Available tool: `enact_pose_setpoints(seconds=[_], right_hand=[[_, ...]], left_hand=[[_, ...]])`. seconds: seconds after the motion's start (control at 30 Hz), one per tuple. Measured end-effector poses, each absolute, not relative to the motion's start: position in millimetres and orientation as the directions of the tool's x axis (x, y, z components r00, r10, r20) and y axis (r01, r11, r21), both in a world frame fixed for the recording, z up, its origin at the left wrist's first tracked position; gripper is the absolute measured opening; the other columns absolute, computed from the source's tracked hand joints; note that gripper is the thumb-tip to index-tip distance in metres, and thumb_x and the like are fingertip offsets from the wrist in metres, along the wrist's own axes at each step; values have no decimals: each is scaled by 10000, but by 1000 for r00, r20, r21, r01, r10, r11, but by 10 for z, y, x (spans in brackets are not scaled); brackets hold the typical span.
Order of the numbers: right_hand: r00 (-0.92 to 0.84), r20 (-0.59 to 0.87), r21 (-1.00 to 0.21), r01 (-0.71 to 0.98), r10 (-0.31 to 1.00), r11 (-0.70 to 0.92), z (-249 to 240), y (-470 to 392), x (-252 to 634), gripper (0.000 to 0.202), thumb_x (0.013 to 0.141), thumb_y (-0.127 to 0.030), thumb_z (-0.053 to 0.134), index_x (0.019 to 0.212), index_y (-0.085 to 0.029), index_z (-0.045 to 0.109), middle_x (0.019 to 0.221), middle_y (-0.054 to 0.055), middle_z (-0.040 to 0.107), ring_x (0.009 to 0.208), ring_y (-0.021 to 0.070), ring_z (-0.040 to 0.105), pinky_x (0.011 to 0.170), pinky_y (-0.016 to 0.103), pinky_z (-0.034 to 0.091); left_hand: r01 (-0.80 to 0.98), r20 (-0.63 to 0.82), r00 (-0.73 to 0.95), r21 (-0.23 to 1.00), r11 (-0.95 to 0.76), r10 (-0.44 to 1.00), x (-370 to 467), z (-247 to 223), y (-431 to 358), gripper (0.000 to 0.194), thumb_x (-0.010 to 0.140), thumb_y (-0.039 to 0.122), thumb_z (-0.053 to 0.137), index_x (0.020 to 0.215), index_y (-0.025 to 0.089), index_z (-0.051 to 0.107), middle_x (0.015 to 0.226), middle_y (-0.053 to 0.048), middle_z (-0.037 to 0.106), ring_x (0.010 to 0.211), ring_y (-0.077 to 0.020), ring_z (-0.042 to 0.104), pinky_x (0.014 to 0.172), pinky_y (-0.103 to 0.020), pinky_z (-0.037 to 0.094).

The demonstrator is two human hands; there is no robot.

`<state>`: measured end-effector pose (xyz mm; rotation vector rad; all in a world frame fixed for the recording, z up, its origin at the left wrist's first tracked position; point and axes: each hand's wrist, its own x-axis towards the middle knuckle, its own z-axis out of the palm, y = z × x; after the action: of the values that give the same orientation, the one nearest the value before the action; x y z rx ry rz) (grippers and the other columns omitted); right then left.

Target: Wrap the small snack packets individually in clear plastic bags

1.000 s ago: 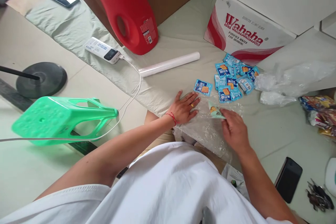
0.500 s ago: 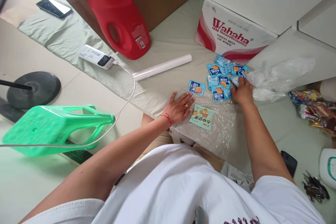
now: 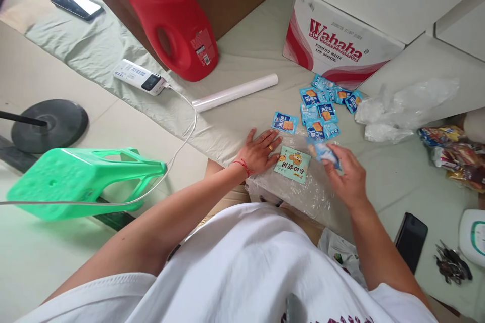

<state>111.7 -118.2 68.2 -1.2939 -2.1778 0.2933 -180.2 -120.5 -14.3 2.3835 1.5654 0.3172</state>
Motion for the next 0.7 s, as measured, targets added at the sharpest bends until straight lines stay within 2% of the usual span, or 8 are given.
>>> enact_pose_setpoints(seconds=[0.1,0.2,0.3,0.5,0.6,0.7], right_hand=[[-471,391,-319,737,791,596,472,-1497,868,335,1039,-297,539,1352,-230,635,1244,124,690,1143,263,624,1011,439,514],[-511,300,-226,782,806,580,250,-1651,729,367,1042,-298,504,1380,-226,626,1288,151,635,1157,293,563,996,469,478],[-483,236,-229,816,843,531,146,-1695,702,419,1032,-302,486,1428,-252,612,1330,161,587,1179,314,515,999,489,449],[-442,299,-232,826,846,514,60,-1664,720,460,1010,-242,478,1448,-306,606,1214,137,610,1072,284,526,968,484,457],[-471,286,-215,817,835,535,63,-1688,701,423,1013,-312,526,1425,-294,621,1312,143,591,1220,318,501,1055,528,440],[-498,303,-174,809,813,561,130,-1700,627,452,1002,-411,587,1433,-276,613,1502,140,514,1443,360,360,1212,616,307]], left_hand=[[861,43,393,333,-384,918,-1799,-147,-1210,620,1068,520,348,1633,268,403,1719,-93,338,1582,-323,353,1296,-676,81],[855,61,395,342,-391,917,-1812,-159,-1218,608,1072,510,347,1627,272,414,1717,-97,342,1581,-325,355,1294,-675,84],[843,74,397,366,-395,915,-1833,-174,-1217,600,1077,495,342,1628,268,411,1711,-107,357,1577,-325,364,1291,-673,93],[835,49,397,394,-383,917,-1865,-169,-1187,574,1083,439,325,1633,292,401,1713,-92,362,1572,-318,374,1294,-660,93],[838,36,377,412,-357,926,-1884,-134,-1180,577,1084,433,307,1632,277,399,1723,-93,339,1585,-303,350,1287,-649,144],[850,80,332,406,-335,940,-1900,-97,-1199,565,1083,417,314,1608,257,444,1717,-102,350,1612,-310,288,1282,-648,151]])
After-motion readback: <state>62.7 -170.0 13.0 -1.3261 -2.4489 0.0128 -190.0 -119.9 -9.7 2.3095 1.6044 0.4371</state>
